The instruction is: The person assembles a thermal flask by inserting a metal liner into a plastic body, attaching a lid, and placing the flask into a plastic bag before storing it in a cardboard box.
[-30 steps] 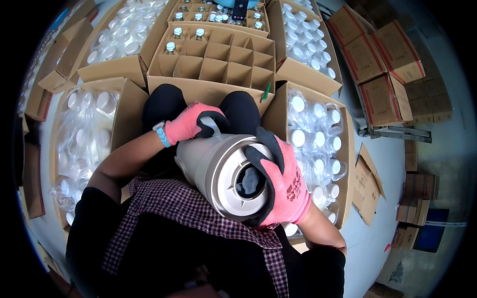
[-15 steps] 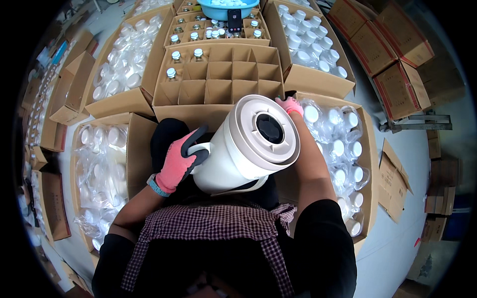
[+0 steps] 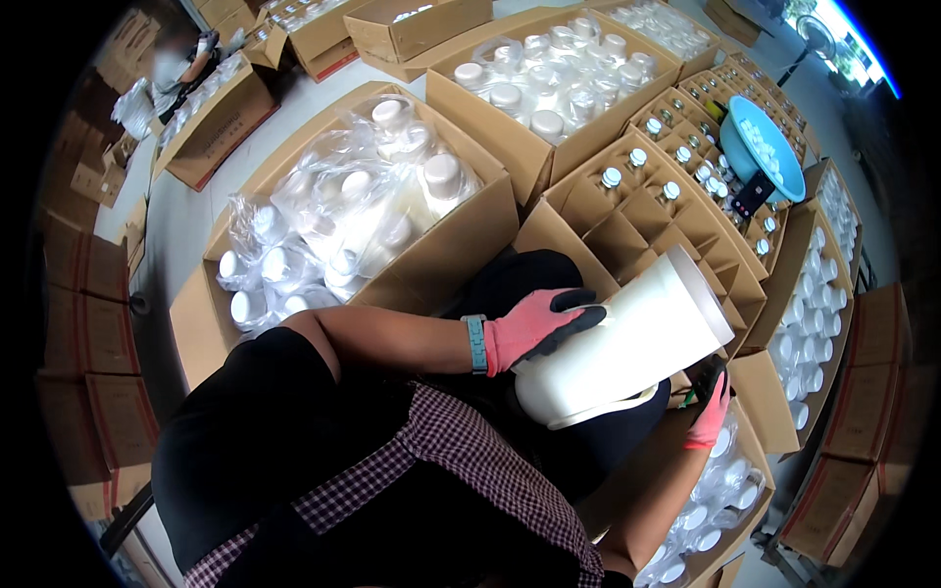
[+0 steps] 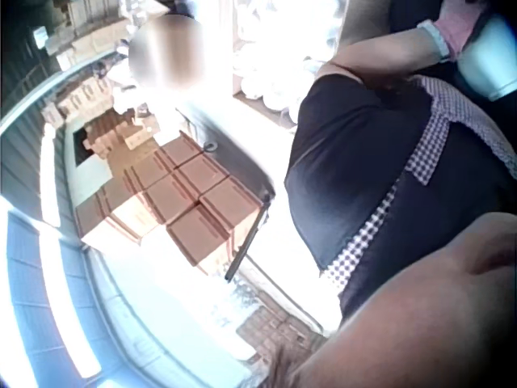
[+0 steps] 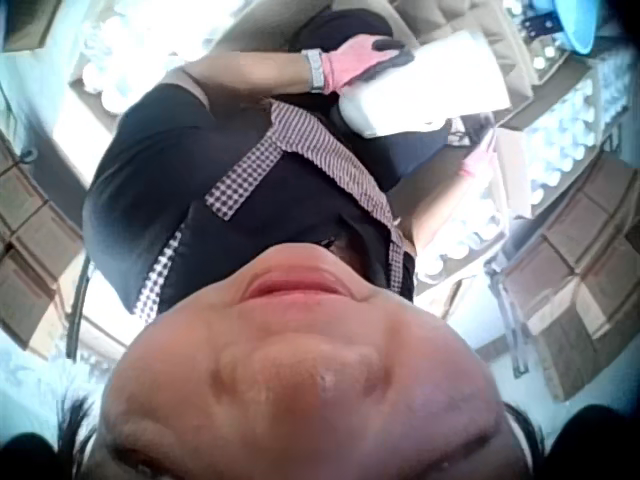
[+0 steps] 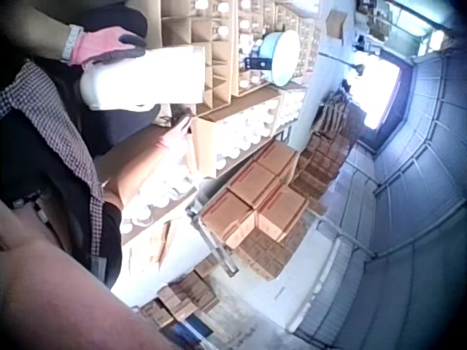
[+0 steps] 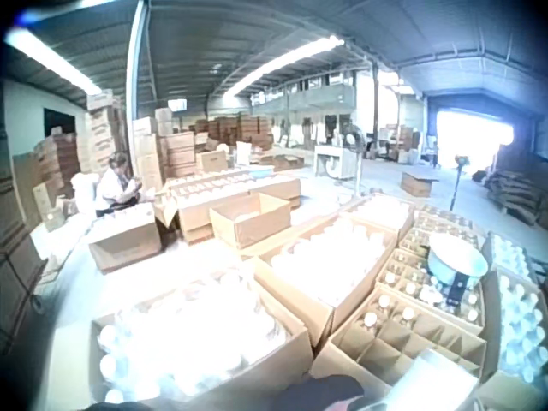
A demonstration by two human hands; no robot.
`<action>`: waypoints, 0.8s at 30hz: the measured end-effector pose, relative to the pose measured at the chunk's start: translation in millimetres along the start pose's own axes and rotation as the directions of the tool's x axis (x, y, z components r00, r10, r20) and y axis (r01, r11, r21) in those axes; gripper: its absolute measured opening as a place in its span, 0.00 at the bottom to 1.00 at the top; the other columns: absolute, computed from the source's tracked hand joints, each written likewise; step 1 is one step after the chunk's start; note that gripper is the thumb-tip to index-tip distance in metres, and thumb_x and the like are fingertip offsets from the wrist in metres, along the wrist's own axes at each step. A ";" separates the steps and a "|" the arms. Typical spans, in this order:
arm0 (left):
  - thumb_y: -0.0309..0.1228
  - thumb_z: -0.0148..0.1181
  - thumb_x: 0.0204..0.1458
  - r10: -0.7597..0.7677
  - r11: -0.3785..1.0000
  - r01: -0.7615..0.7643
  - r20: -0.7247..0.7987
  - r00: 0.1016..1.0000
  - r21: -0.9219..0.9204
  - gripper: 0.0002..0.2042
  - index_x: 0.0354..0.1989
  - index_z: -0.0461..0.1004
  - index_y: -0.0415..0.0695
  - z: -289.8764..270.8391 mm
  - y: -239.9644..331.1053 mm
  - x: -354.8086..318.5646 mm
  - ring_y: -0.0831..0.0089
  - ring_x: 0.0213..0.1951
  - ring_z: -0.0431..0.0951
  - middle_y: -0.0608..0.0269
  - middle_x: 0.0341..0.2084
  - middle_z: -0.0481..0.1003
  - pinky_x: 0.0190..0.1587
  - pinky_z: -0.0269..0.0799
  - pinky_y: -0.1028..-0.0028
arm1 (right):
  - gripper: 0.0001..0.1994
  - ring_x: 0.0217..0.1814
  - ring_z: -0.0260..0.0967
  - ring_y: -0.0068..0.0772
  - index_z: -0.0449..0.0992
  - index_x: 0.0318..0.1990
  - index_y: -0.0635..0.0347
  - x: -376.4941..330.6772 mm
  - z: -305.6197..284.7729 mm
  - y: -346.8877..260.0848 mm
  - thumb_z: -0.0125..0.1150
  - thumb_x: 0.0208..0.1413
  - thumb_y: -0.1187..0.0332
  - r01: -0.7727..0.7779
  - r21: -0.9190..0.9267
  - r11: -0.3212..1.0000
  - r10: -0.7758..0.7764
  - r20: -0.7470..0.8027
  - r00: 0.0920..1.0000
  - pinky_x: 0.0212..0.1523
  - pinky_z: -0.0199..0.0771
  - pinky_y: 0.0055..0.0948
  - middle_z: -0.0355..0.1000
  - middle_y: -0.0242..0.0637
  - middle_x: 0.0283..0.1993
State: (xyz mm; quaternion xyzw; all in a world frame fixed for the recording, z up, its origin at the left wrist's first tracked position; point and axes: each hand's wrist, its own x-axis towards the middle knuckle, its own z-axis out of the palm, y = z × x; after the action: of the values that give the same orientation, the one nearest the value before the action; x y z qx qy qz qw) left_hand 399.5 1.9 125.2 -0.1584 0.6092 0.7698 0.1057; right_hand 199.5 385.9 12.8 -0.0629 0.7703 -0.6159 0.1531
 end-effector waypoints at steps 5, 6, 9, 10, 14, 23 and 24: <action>0.38 0.61 0.59 0.298 0.920 -0.350 0.266 0.917 0.175 0.30 0.67 0.60 0.40 -37.3 -18.6 -24.1 0.68 0.54 0.72 0.57 0.49 0.75 0.60 0.64 0.69 | 0.24 0.73 0.51 0.48 0.61 0.67 0.66 -85.4 92.8 -43.2 0.41 0.69 0.60 0.242 -0.465 0.851 -0.190 0.156 0.969 0.71 0.50 0.40 0.56 0.52 0.70; 0.34 0.63 0.56 0.487 0.740 -0.489 0.133 0.863 0.461 0.31 0.67 0.60 0.40 -71.9 -17.7 -24.2 0.63 0.60 0.68 0.51 0.56 0.71 0.64 0.61 0.67 | 0.24 0.76 0.47 0.52 0.60 0.67 0.67 -94.3 97.0 -39.7 0.42 0.69 0.63 0.291 -0.610 0.737 -0.242 0.164 0.956 0.73 0.47 0.41 0.53 0.56 0.72; 0.43 0.70 0.45 0.907 0.362 -0.082 -0.331 0.259 0.928 0.35 0.62 0.65 0.43 -229.7 59.3 -20.2 0.51 0.56 0.69 0.44 0.56 0.67 0.59 0.64 0.59 | 0.24 0.74 0.50 0.54 0.60 0.67 0.67 -116.3 100.6 -58.0 0.46 0.67 0.66 0.231 -0.646 0.728 -0.195 0.128 0.972 0.72 0.48 0.42 0.53 0.56 0.72; 0.45 0.71 0.42 0.943 0.275 0.367 -0.323 0.076 0.889 0.37 0.61 0.66 0.45 -301.1 69.0 -27.3 0.51 0.60 0.64 0.46 0.60 0.64 0.61 0.60 0.53 | 0.24 0.74 0.51 0.54 0.60 0.67 0.67 -118.2 100.1 -61.5 0.47 0.66 0.66 0.224 -0.627 0.746 -0.199 0.110 0.974 0.72 0.49 0.42 0.54 0.56 0.71; 0.51 0.72 0.40 0.490 0.167 0.978 -0.871 0.031 0.128 0.41 0.65 0.65 0.50 -500.8 8.2 -82.4 0.46 0.68 0.52 0.48 0.68 0.55 0.65 0.47 0.40 | 0.25 0.72 0.55 0.47 0.60 0.66 0.70 -104.8 96.7 -65.9 0.50 0.66 0.66 0.172 -0.458 0.872 -0.161 0.063 0.985 0.71 0.51 0.39 0.60 0.52 0.68; 0.37 0.54 0.64 0.471 0.809 -0.585 -0.655 0.591 0.053 0.16 0.52 0.73 0.37 -320.7 33.2 26.9 0.77 0.38 0.75 0.66 0.39 0.77 0.44 0.72 0.76 | 0.22 0.55 0.71 0.36 0.67 0.62 0.67 38.5 93.6 -145.5 0.46 0.67 0.60 0.467 -0.370 0.804 -0.384 0.276 0.881 0.57 0.71 0.33 0.70 0.45 0.57; 0.36 0.52 0.65 0.519 0.774 -0.631 -0.520 0.678 -0.050 0.15 0.52 0.72 0.37 -286.8 30.9 42.9 0.76 0.41 0.76 0.63 0.41 0.77 0.46 0.72 0.75 | 0.27 0.57 0.70 0.36 0.64 0.65 0.65 73.2 102.7 -144.7 0.44 0.69 0.52 -0.087 0.352 0.932 0.003 0.232 0.973 0.59 0.70 0.35 0.69 0.45 0.59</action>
State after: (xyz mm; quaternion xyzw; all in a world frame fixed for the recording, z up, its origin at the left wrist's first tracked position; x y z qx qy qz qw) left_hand 381.7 -285.3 77.7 -0.1531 0.5425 0.7632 -0.3159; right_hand 149.2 235.8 121.3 -0.0863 0.6231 -0.7314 0.2635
